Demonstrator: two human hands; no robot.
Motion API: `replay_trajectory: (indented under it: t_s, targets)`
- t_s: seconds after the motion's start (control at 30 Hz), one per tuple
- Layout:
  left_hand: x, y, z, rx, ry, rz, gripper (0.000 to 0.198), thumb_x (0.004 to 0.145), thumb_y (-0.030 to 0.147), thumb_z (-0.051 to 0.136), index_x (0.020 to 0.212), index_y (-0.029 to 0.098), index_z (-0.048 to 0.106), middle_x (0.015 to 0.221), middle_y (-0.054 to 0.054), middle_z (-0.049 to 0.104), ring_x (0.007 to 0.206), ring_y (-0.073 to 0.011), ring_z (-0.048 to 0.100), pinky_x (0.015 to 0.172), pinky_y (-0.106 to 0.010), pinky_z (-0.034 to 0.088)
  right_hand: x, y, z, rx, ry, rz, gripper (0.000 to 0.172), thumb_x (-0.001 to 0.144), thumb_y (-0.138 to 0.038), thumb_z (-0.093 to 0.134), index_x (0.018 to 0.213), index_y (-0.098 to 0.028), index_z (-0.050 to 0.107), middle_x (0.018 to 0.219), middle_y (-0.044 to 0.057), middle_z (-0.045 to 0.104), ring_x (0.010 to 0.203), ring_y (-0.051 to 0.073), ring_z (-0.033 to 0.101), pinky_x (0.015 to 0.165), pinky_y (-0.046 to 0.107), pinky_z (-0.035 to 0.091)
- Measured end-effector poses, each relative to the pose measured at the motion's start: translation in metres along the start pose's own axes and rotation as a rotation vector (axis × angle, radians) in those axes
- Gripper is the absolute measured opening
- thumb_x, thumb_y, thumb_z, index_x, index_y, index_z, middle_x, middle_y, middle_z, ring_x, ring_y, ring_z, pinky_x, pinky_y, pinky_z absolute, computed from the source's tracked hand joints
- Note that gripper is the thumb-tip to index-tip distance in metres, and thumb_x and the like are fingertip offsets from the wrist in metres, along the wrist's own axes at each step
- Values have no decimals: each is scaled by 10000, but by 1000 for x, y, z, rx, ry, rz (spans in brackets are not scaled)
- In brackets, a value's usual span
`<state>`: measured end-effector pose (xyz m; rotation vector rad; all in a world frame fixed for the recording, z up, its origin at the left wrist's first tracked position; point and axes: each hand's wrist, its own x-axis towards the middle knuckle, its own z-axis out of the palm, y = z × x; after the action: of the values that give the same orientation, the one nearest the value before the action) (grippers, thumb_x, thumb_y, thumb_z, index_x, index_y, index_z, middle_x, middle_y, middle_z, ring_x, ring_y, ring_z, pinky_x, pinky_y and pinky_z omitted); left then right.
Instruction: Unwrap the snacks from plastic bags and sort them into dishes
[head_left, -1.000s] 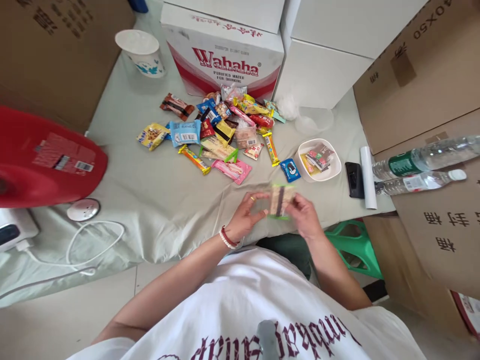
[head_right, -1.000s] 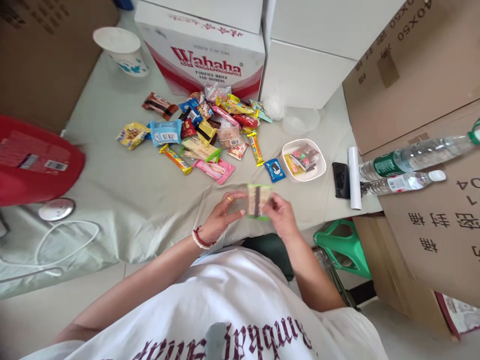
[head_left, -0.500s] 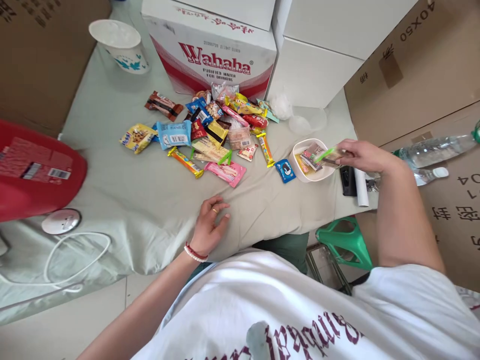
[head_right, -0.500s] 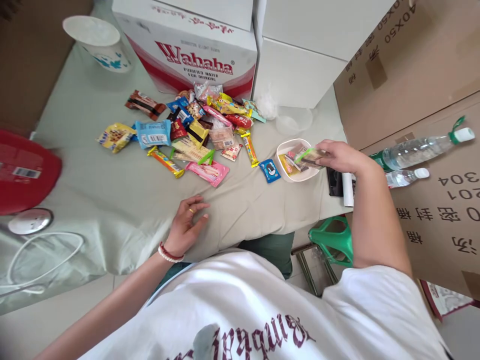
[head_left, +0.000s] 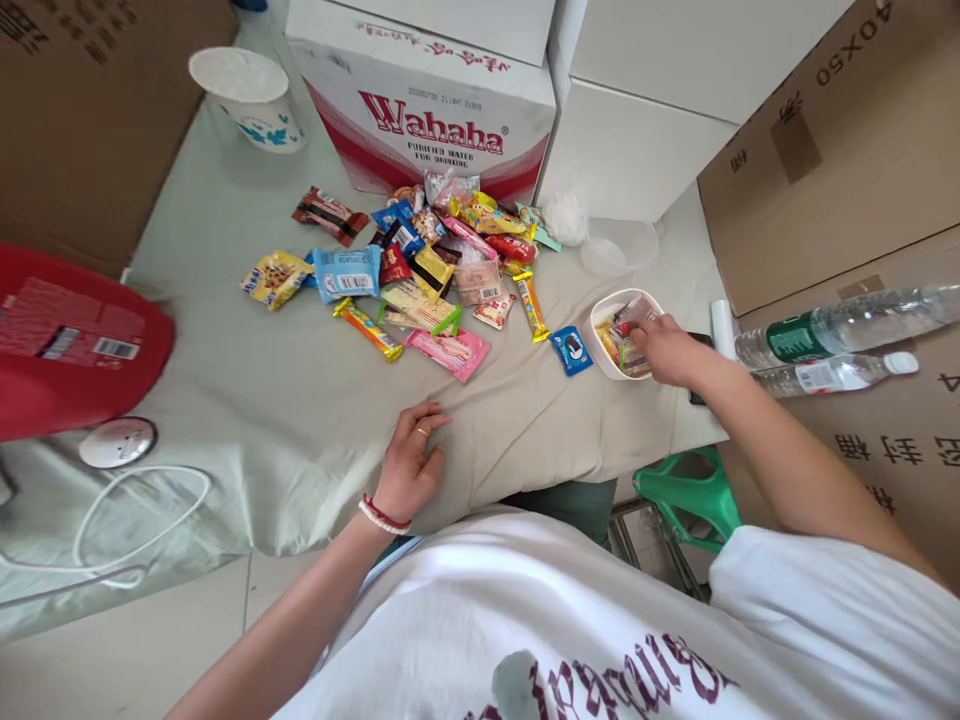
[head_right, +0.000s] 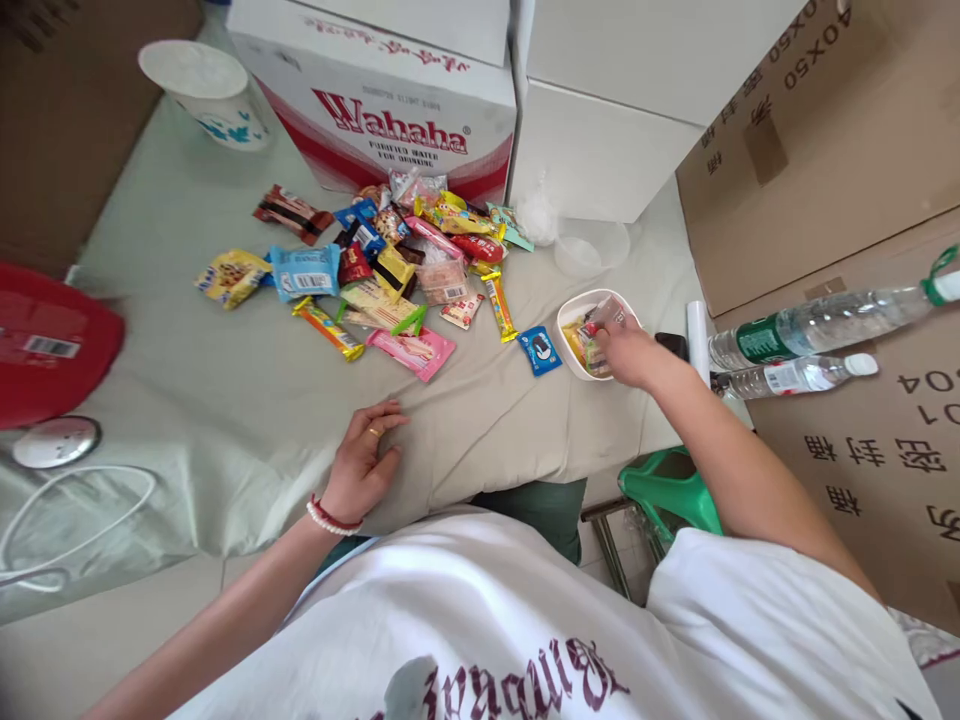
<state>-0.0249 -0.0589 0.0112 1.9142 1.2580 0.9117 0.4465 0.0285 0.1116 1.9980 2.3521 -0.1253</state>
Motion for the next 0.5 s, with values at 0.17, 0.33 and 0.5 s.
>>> replay_trajectory:
  t_s: [0.17,0.33,0.5]
  targets:
    - [-1,1,1,-43,23,-15,364,843,102,496,1168,207,622,1312,-116,582,1339,-271,577,1138,-488,494,-38,-13,-8,-247,-87,-137,658,817,-70,507,1475,-57,539,1435,233,604,1216,387,586,1033,525,472]
    - [-4,14,-17,-193,65,-126,207,987,285,537,1070,221,716,1280,-119,640,1222,-241,647,995,-382,559,1,-17,-64,7,48,-27,356,966,-262,496,1226,-180,725,1394,150,659,1023,271,689,901,423,545]
    - [-17,20,-49,-272,10,-356,375,1018,491,499,1075,190,715,837,-45,718,661,-144,652,649,-268,549,117,-34,-100,291,327,326,256,982,-361,608,990,-152,755,841,72,747,826,212,635,874,415,503]
